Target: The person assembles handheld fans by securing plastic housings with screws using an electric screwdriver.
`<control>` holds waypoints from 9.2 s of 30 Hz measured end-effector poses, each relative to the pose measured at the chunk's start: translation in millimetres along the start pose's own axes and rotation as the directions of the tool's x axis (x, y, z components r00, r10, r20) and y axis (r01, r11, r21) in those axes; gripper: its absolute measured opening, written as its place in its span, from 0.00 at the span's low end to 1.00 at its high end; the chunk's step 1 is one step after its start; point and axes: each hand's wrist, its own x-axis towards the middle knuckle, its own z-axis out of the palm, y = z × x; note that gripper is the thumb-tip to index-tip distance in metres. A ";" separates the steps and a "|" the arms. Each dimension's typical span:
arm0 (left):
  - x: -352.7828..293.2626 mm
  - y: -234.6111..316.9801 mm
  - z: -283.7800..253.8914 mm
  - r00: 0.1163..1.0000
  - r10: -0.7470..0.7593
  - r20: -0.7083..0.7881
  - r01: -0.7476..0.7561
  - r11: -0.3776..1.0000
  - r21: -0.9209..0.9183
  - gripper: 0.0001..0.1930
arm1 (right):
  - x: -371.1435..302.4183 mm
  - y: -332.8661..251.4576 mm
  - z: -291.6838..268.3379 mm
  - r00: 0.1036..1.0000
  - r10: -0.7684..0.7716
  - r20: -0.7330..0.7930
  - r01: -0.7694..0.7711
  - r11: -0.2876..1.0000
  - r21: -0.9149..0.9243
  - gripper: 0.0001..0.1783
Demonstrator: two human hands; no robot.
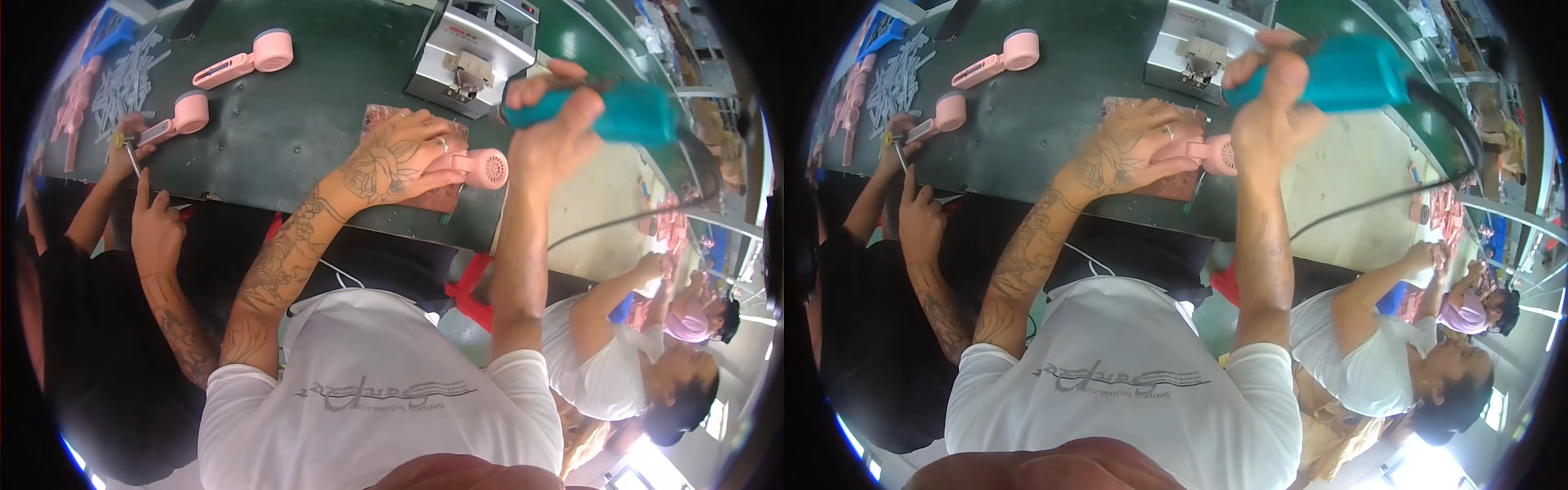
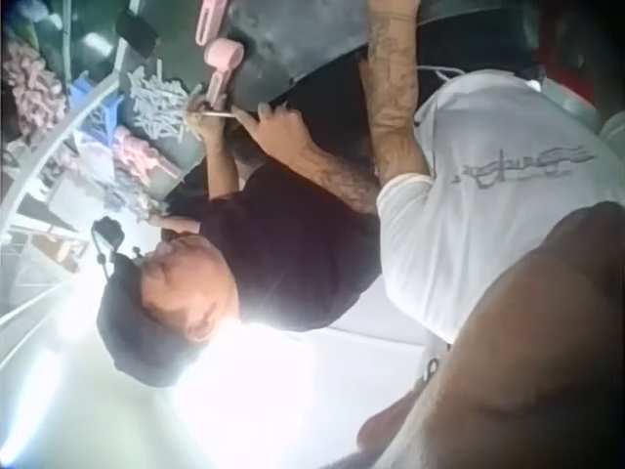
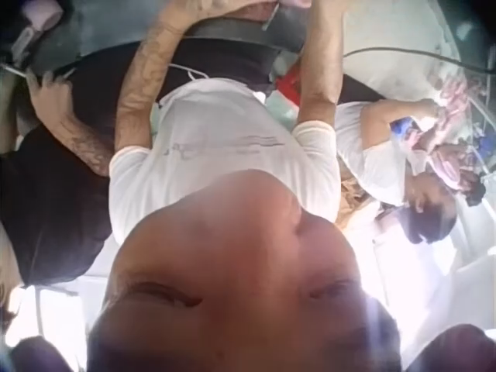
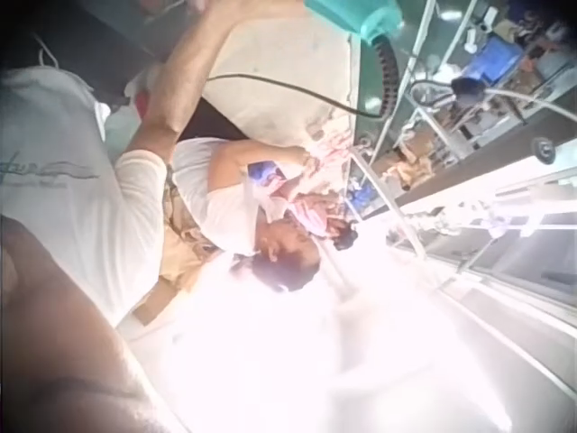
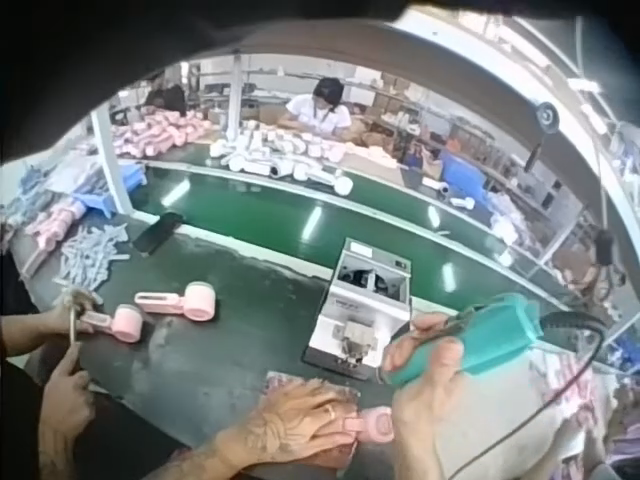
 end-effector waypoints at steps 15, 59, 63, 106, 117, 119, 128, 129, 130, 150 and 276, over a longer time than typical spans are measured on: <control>-1.7 -3.3 5.5 0.997 -0.082 -0.010 0.082 0.997 -0.011 0.23 | 20.6 47.3 24.0 0.977 -0.090 0.195 0.100 0.994 -0.041 0.31; -1.1 -1.3 2.2 0.994 -0.108 -0.003 0.108 0.992 -0.070 0.16 | 17.0 28.5 22.2 0.998 -0.043 0.045 0.044 0.999 -0.023 0.35; -1.3 2.2 1.9 0.990 -0.144 0.007 0.144 0.988 -0.055 0.16 | 20.1 52.6 24.4 0.960 -0.235 0.154 0.231 0.972 0.039 0.31; -5.6 -3.2 11.6 0.994 -0.107 -0.027 0.105 0.994 -0.038 0.13 | -51.8 6.6 -30.9 0.971 0.174 0.164 -0.185 0.981 0.055 0.34; 2.8 0.5 4.1 0.996 -0.070 -0.061 0.067 0.996 -0.060 0.10 | -48.4 10.9 -30.4 0.948 0.126 0.293 -0.137 0.990 0.017 0.33; 5.6 0.3 1.9 0.995 -0.086 -0.042 0.083 0.995 -0.061 0.13 | -48.5 12.2 -31.6 0.955 0.109 0.276 -0.120 0.992 0.024 0.33; -8.9 33.6 -18.7 0.996 0.048 0.078 -0.061 0.983 0.172 0.14 | -74.8 -20.7 -51.2 0.963 0.252 0.098 -0.270 0.911 0.313 0.38; -9.6 31.1 -24.1 0.996 0.050 0.074 -0.063 0.980 0.189 0.14 | -79.4 -32.5 -54.4 0.968 0.241 0.075 -0.253 0.920 0.299 0.40; -10.5 27.4 -34.7 0.999 0.040 -0.015 -0.037 0.990 0.138 0.14 | -87.4 -36.3 -60.2 0.982 0.183 0.055 -0.191 0.918 0.347 0.42; 163.9 56.9 99.5 0.979 -0.099 0.178 0.131 0.975 -0.180 0.19 | -130.9 -46.9 -113.5 0.944 0.312 0.110 -0.329 0.920 0.212 0.41; -2.5 8.3 2.4 0.993 -0.121 -0.014 0.120 0.993 -0.017 0.12 | -44.7 -5.1 -30.3 0.968 0.133 0.212 -0.161 0.980 0.119 0.25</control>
